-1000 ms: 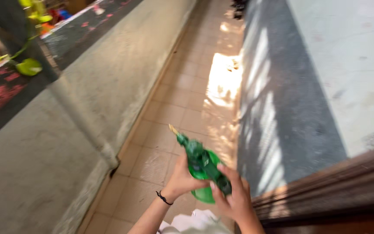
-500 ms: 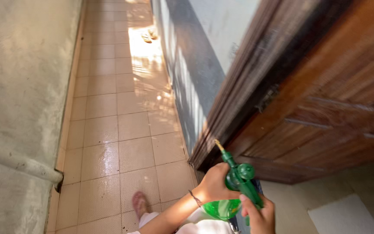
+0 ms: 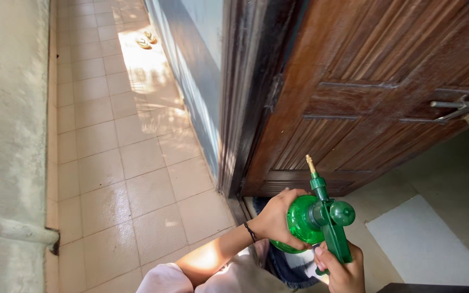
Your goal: The person uses a green pressure sprayer to water several potted plants arranged on a balcony ledge. They repeatedly pump the handle to build pressure and spray water onto the plants and the surrounding ledge area.
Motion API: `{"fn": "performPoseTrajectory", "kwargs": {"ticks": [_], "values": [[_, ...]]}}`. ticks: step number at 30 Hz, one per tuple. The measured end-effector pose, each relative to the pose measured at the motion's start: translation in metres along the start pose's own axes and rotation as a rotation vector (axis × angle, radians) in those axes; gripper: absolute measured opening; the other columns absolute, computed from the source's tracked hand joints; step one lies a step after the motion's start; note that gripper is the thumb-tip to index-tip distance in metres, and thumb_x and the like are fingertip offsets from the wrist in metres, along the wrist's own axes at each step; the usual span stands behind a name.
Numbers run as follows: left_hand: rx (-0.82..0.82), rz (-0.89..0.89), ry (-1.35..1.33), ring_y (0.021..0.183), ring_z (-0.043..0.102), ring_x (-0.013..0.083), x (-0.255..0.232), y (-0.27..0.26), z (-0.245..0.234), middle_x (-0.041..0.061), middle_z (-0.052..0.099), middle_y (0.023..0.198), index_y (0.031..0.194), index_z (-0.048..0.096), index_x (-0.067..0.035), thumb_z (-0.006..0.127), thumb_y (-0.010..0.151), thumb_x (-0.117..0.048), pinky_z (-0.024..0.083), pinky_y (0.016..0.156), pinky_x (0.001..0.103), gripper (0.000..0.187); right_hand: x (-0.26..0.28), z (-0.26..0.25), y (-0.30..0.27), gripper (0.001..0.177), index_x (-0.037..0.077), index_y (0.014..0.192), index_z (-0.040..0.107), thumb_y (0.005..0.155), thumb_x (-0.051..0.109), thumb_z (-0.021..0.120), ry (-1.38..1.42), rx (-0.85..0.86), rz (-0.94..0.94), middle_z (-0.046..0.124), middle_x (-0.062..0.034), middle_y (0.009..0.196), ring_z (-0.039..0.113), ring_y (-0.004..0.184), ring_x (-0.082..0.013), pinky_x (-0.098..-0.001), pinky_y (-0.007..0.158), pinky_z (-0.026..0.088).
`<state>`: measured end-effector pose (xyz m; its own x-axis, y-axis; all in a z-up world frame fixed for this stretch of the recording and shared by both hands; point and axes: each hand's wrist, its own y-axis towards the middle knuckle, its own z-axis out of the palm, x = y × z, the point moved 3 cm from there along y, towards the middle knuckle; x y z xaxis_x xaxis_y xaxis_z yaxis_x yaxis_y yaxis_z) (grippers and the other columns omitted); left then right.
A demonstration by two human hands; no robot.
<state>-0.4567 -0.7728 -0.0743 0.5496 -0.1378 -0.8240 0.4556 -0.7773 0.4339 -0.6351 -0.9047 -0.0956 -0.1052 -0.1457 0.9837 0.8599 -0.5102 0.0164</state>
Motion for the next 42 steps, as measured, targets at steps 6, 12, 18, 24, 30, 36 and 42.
{"fn": "performPoseTrajectory", "kwargs": {"ticks": [6,12,18,24,30,36,42], "values": [[0.005,0.205,-0.062,0.114,0.065,0.0317,0.016,0.072,0.035,0.016,0.067,0.121,0.132,0.058,-0.001,0.091,0.047,-0.048,0.051,0.11,0.04,0.103,0.001,-0.092,0.057,0.006,-0.003,0.07,0.061,0.072,-0.006,0.065,-0.204,0.085,0.135,0.058,-0.0129,0.051,0.055,0.043,-0.0186,-0.0361,0.042,0.043],[0.109,0.175,-0.088,0.118,0.064,0.0291,0.038,0.16,0.081,0.014,0.066,0.124,0.134,0.06,-0.001,0.091,0.054,-0.051,0.049,0.112,0.038,0.099,-0.016,-0.21,0.134,0.015,-0.003,0.06,0.06,0.073,0.001,0.066,-0.305,0.064,0.136,0.059,-0.013,0.049,0.058,0.042,-0.0197,-0.0366,0.042,0.046],[0.223,0.131,-0.376,0.147,0.054,0.0286,0.074,0.191,0.094,0.017,0.054,0.151,0.149,0.049,0.004,0.095,0.064,-0.055,0.04,0.126,0.036,0.113,-0.031,-0.293,0.167,0.011,0.001,0.083,0.058,0.084,0.012,0.06,-0.276,0.074,0.173,0.061,-0.0115,0.055,0.061,0.05,-0.0207,-0.0382,0.051,0.052],[0.004,-0.303,-1.332,0.146,0.041,0.0281,0.141,0.123,0.102,0.009,0.044,0.156,0.152,0.041,-0.014,0.095,0.058,-0.056,0.033,0.124,0.046,0.117,-0.047,-0.275,0.147,0.035,0.0,0.115,0.05,0.085,0.018,0.054,-0.057,0.0,0.066,0.067,-0.0187,0.062,0.07,0.058,-0.0313,-0.0504,0.057,0.06],[0.06,-0.384,-2.097,0.15,0.041,0.0348,0.157,0.023,0.137,0.016,0.046,0.163,0.16,0.045,-0.008,0.095,0.063,-0.059,0.029,0.127,0.053,0.12,-0.063,-0.211,0.122,0.034,0.002,0.118,0.051,0.094,0.025,0.047,0.121,0.215,0.147,0.063,-0.0136,0.077,0.063,0.072,-0.0277,-0.0477,0.068,0.052],[0.229,-0.278,-1.633,0.147,0.041,0.0273,0.158,-0.036,0.085,0.006,0.047,0.153,0.156,0.046,-0.017,0.096,0.071,-0.044,0.027,0.13,0.053,0.102,-0.068,-0.167,0.09,0.025,0.004,0.114,0.05,0.098,0.022,0.048,0.26,0.22,0.076,0.059,-0.0125,0.075,0.058,0.07,-0.027,-0.0472,0.067,0.049],[-0.076,-0.435,-1.841,0.145,0.043,0.0358,0.144,-0.037,0.072,0.016,0.046,0.159,0.158,0.046,-0.012,0.06,0.08,-0.086,0.032,0.119,0.057,0.108,-0.072,-0.114,0.096,0.016,0.006,0.11,0.05,0.102,0.02,0.049,0.436,0.329,0.019,0.054,-0.0114,0.074,0.054,0.068,-0.0264,-0.0466,0.065,0.045]]}}
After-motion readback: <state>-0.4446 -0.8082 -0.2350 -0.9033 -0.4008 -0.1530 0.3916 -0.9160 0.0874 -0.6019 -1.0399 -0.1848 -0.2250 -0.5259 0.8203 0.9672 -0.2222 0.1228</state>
